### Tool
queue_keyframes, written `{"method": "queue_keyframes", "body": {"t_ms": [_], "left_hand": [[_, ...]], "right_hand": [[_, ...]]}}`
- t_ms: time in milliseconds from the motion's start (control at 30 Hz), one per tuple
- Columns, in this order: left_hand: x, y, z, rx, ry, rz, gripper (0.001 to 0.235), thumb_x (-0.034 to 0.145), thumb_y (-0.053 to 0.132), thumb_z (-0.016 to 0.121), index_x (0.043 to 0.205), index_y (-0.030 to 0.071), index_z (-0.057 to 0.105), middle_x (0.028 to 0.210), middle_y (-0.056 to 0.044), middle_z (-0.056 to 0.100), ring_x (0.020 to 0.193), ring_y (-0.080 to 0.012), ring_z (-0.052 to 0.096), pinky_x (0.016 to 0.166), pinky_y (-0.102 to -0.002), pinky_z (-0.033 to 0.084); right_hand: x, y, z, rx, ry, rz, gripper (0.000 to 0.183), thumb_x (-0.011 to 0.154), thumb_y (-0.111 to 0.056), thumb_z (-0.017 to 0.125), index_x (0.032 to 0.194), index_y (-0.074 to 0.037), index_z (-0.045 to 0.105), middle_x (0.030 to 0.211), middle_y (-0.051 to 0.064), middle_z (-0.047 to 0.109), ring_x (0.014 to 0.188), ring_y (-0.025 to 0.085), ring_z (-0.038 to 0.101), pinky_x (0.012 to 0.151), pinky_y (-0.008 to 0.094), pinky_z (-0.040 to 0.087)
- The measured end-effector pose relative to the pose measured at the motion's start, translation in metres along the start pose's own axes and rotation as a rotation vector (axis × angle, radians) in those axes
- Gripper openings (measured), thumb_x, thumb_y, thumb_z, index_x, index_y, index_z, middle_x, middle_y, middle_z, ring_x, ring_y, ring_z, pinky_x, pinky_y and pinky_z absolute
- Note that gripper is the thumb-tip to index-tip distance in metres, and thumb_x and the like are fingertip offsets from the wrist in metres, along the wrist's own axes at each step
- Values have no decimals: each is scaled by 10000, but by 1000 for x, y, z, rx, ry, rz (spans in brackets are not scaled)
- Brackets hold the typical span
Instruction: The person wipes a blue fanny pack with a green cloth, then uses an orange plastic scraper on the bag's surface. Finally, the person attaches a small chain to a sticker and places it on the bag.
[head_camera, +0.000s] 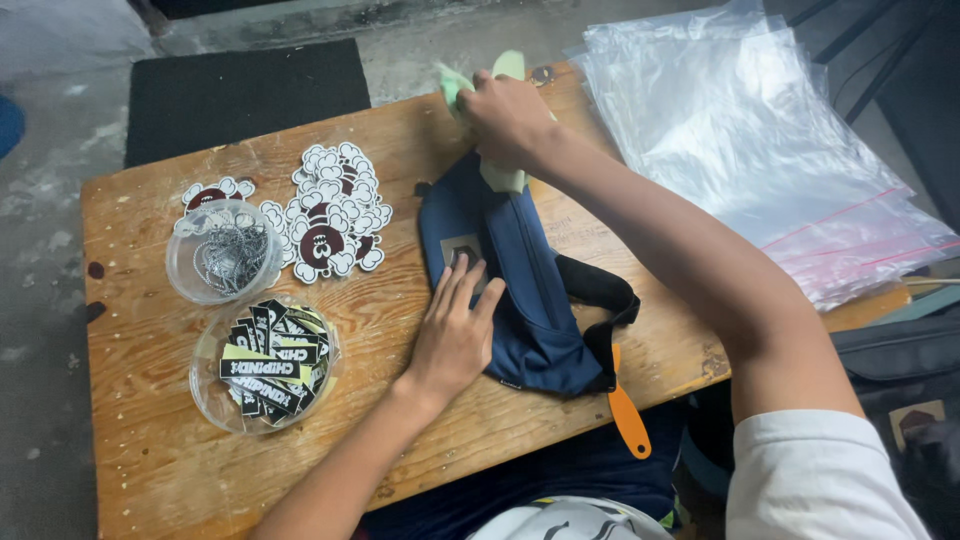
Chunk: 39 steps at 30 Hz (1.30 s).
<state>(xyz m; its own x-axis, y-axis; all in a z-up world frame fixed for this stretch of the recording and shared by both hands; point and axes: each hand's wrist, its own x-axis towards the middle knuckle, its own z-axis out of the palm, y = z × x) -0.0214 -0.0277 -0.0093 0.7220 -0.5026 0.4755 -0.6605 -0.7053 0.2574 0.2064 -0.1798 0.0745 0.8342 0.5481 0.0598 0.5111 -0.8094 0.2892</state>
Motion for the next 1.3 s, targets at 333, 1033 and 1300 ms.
{"method": "queue_keyframes", "body": {"t_ms": [333, 1033, 1300], "left_hand": [[-1, 0, 0, 52, -34, -8, 570, 910, 86, 530, 1475, 144, 488, 1315, -205, 505, 1344, -461, 465, 1110, -550, 396], [-1, -4, 9, 38, 61, -32, 370, 829, 110, 600, 1193, 92, 667, 1246, -188, 520, 1303, -417, 520, 1092, -523, 432], [7, 1, -4, 32, 57, -56, 473, 869, 111, 576, 1340, 64, 589, 1255, -140, 530, 1310, -350, 513, 1138, -472, 399]], "right_hand": [[-30, 16, -4, 82, -116, -114, 170, 847, -221, 716, 966, -121, 786, 947, 128, 727, 842, 315, 740, 684, 412, 639], [-205, -69, -54, 563, -564, -238, 399, 767, -84, 686, 1157, -62, 603, 1114, 211, 558, 726, 451, 736, 605, 507, 639], [-163, -28, -51, 551, -162, -58, 443, 696, -6, 708, 1136, 16, 664, 1066, 234, 632, 812, 480, 719, 652, 536, 618]]}}
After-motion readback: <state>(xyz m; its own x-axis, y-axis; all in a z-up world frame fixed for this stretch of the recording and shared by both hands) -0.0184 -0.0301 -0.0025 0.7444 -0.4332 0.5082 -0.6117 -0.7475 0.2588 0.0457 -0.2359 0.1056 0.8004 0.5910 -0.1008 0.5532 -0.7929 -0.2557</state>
